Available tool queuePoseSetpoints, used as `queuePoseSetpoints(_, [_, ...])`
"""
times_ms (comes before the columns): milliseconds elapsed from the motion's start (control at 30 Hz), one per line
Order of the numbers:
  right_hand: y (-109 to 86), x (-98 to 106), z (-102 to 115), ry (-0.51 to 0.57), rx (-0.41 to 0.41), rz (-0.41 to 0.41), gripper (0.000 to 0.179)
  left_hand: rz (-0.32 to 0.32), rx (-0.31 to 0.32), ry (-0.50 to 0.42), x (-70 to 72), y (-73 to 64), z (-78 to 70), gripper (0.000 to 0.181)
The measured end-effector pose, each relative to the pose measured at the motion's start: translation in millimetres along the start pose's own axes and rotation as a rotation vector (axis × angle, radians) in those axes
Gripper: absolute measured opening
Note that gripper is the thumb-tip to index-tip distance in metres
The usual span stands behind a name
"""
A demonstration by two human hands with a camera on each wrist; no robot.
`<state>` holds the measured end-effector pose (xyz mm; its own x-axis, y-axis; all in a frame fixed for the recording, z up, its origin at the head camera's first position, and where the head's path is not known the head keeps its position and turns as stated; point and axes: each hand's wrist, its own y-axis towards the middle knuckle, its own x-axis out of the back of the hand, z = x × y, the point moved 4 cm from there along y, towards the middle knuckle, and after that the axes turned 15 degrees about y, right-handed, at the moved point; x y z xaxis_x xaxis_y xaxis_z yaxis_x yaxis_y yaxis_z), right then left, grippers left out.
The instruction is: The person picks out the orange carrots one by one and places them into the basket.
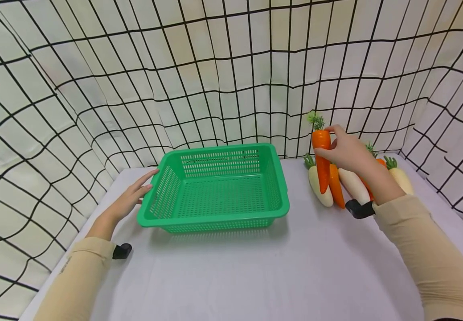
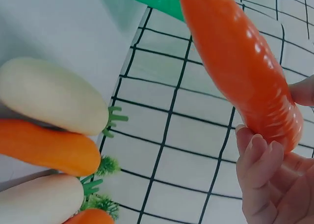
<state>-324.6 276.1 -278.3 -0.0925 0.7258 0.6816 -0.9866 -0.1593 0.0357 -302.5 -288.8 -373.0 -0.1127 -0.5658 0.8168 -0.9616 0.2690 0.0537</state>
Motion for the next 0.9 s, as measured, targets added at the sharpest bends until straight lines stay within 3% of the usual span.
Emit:
queuePoseSetpoints(267, [13.5, -16.5, 18.4, 0.067, 0.041, 0.060, 0.081, -0.002, 0.000, 0.001, -1.6, 0.2, 1.6, 0.059])
queuePoseSetpoints(900, [45.5, -37.0, 53.4, 0.279, 0.038, 0.195, 0.081, -0.003, -0.004, 0.016, 0.2, -0.4, -0.4, 0.059])
